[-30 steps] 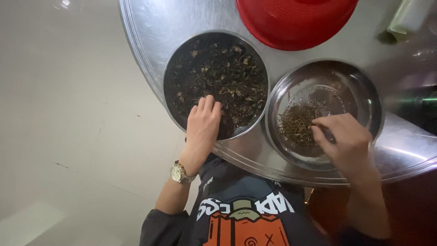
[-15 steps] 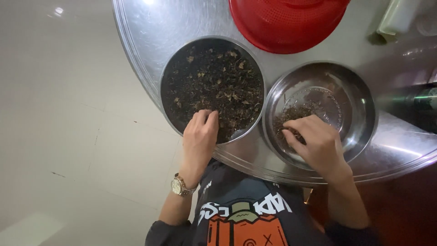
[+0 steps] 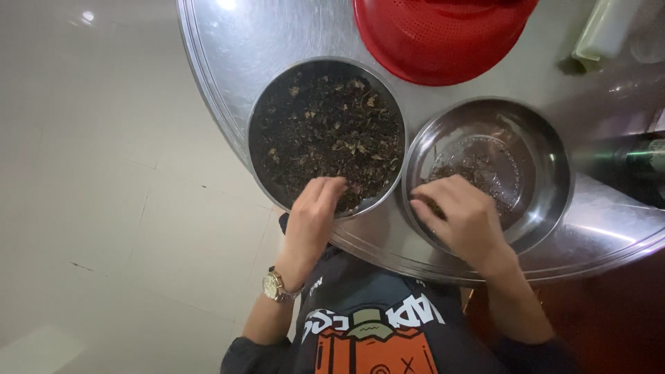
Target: Sorting dried tea leaves by hand to remove stems or debris, moving them between metal trays.
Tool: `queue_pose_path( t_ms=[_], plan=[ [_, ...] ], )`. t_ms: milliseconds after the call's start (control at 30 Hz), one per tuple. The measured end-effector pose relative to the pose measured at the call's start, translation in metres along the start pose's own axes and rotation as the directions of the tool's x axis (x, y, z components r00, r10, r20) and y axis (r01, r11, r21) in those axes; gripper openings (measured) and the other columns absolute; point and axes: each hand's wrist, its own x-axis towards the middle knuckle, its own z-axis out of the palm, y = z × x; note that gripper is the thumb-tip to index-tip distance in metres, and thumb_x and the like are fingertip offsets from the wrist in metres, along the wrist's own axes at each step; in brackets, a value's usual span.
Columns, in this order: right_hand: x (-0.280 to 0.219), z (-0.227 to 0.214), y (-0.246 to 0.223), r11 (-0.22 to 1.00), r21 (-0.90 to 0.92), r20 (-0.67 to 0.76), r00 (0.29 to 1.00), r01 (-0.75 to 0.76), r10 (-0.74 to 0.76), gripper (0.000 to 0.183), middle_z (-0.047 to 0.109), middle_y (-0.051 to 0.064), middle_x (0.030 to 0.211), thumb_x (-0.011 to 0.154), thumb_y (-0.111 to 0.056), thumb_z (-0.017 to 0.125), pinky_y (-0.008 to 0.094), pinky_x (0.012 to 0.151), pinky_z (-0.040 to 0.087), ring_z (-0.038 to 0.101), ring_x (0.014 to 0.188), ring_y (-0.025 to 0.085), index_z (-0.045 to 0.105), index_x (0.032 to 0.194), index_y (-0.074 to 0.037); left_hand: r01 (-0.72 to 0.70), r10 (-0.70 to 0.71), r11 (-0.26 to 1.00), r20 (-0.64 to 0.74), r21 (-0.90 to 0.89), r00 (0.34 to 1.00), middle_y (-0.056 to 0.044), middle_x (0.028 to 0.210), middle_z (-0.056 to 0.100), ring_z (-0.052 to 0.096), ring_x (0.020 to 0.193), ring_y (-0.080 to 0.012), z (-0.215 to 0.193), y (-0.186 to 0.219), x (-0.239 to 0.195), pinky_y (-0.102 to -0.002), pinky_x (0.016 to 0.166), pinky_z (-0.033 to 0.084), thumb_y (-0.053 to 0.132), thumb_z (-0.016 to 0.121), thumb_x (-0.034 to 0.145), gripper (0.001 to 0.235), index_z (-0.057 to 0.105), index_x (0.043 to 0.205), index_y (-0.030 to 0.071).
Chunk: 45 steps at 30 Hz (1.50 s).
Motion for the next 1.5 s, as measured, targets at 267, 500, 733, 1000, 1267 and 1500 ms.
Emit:
queue_pose_path(
  t_ms=[267,500,733,1000,1267,1500],
  plan=[
    [0.017,0.025,-0.030,0.982,0.159,0.054,0.993,0.098,-0.108,0.015,0.071,0.003,0.088,0.098,-0.026,0.071,0.031,0.070,0.059,0.070,0.085,0.022,0.072,0.100,-0.011,-0.195,0.197,0.980,0.029,-0.049,0.980,-0.013,0.096,0.066,0.071,0.091,-0.0291,0.009,0.021,-0.019,-0.036,0.081,0.059,0.004,0.063,0.100,0.019,0.065,0.118,0.003],
    [0.018,0.019,-0.034,0.956,0.294,0.097,0.995,0.004,-0.034,0.006,0.072,0.000,0.087,0.097,-0.016,0.069,0.029,0.074,0.059,0.070,0.084,0.020,0.074,0.099,-0.014,-0.269,0.268,0.962,0.022,0.049,0.963,-0.014,0.095,0.067,0.071,0.088,-0.0267,0.013,0.022,-0.020,-0.035,0.083,0.059,0.001,0.067,0.097,0.019,0.067,0.116,0.001],
    [0.018,0.009,-0.031,0.920,0.387,0.141,0.990,-0.067,0.013,0.004,0.073,0.004,0.081,0.093,-0.008,0.072,0.032,0.068,0.057,0.069,0.075,0.022,0.074,0.094,-0.010,-0.319,0.315,0.946,0.063,0.066,0.947,-0.012,0.095,0.066,0.070,0.086,-0.0252,0.010,0.028,-0.013,-0.033,0.080,0.058,0.002,0.066,0.096,0.017,0.067,0.113,0.002],
    [-0.020,0.011,0.027,0.969,0.237,0.002,0.997,-0.076,0.078,0.003,0.074,0.005,0.081,0.090,-0.009,0.077,0.034,0.067,0.057,0.070,0.075,0.025,0.075,0.091,-0.010,-0.266,0.266,0.964,0.018,0.002,0.964,-0.016,0.094,0.067,0.070,0.085,-0.0311,0.027,-0.022,-0.006,-0.039,0.072,0.058,0.002,0.057,0.100,0.018,0.067,0.116,0.001],
    [-0.049,-0.027,0.072,0.985,-0.056,-0.077,0.985,-0.162,0.157,0.011,0.072,0.003,0.090,0.098,-0.019,0.078,0.034,0.074,0.056,0.068,0.083,0.024,0.075,0.104,-0.011,-0.193,0.166,0.934,0.114,0.301,0.980,-0.003,0.084,0.057,0.067,0.074,-0.0207,0.020,-0.011,0.056,-0.028,0.056,0.054,0.020,0.078,0.090,0.018,0.066,0.097,0.008],
    [-0.055,-0.032,0.069,0.981,0.008,-0.080,0.978,-0.192,0.192,0.011,0.071,0.004,0.088,0.097,-0.020,0.078,0.036,0.075,0.056,0.069,0.083,0.025,0.074,0.102,-0.011,-0.221,0.165,0.954,0.264,0.201,0.950,-0.008,0.094,0.053,0.065,0.083,-0.0220,0.059,0.009,0.104,-0.029,0.062,0.056,0.016,0.074,0.094,0.016,0.067,0.098,0.002]
  ],
)
